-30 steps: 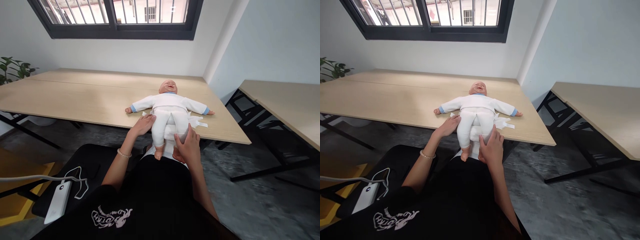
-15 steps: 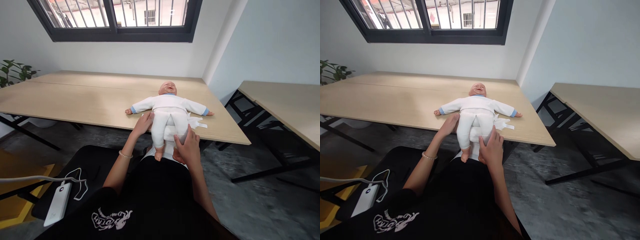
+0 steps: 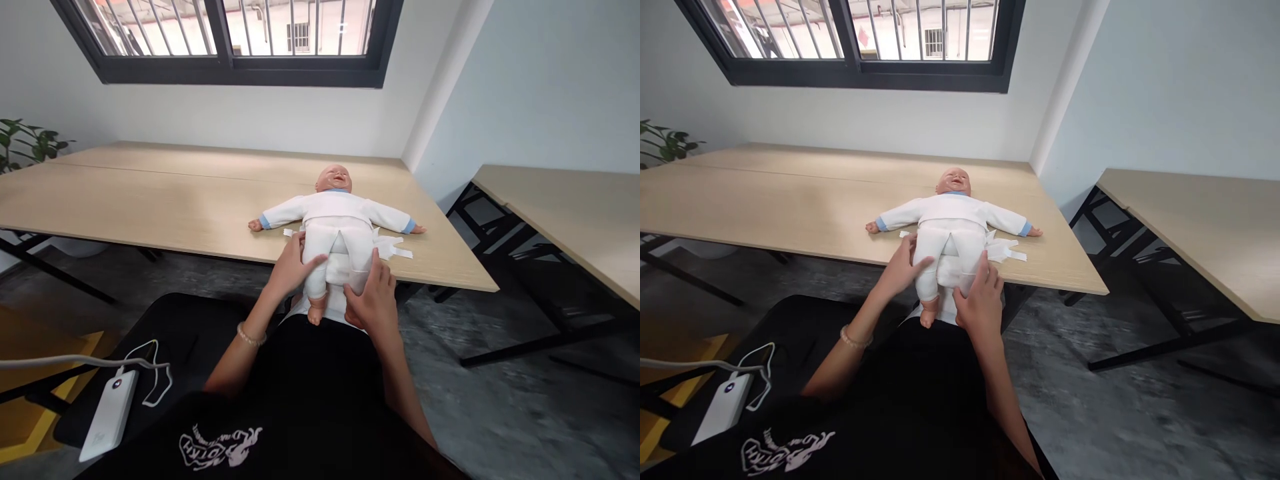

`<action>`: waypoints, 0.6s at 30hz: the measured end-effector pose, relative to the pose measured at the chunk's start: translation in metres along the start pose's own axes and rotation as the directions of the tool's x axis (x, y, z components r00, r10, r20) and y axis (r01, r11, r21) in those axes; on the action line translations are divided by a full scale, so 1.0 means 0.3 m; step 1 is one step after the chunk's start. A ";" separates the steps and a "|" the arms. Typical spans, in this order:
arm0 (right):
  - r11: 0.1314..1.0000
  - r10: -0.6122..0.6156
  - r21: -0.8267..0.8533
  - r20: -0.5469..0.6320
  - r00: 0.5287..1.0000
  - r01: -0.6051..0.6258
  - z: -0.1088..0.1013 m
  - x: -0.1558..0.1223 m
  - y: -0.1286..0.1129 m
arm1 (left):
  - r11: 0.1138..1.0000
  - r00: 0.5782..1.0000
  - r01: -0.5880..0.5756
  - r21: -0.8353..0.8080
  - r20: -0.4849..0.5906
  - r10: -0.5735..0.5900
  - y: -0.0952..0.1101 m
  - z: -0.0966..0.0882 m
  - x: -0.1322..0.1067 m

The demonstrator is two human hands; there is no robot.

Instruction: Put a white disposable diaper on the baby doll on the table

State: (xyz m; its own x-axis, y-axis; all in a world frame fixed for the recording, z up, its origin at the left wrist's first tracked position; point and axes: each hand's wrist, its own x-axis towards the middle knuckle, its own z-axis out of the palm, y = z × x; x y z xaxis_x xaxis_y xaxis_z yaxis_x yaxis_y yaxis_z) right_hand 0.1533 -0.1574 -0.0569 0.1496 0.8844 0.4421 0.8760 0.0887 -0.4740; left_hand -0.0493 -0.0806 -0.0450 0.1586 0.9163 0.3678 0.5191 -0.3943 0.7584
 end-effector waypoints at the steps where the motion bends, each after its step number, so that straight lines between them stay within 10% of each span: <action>1: 1.000 -0.016 0.008 -0.001 1.000 0.016 -0.005 -0.003 -0.003 | 1.000 0.999 -0.010 0.012 -0.036 0.010 0.014 0.018 -0.031; 10: 0.986 -0.115 -0.122 -0.038 0.993 0.110 -0.130 0.044 0.048 | 0.940 0.979 -0.178 0.289 -0.047 0.200 0.026 0.028 -0.115; 18: 0.842 -0.409 -0.328 0.133 0.903 0.429 -0.110 0.052 0.128 | 0.669 0.892 -0.437 0.601 0.193 0.410 0.028 0.041 -0.126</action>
State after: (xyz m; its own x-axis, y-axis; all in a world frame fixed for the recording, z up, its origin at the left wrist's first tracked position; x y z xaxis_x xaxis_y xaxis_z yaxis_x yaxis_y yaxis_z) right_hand 0.2046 -0.1553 -0.0431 -0.2841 0.8231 0.4917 0.9517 0.3043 0.0404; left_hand -0.0406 -0.1177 -0.0593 0.5160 0.6692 0.5347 0.7827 -0.6220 0.0232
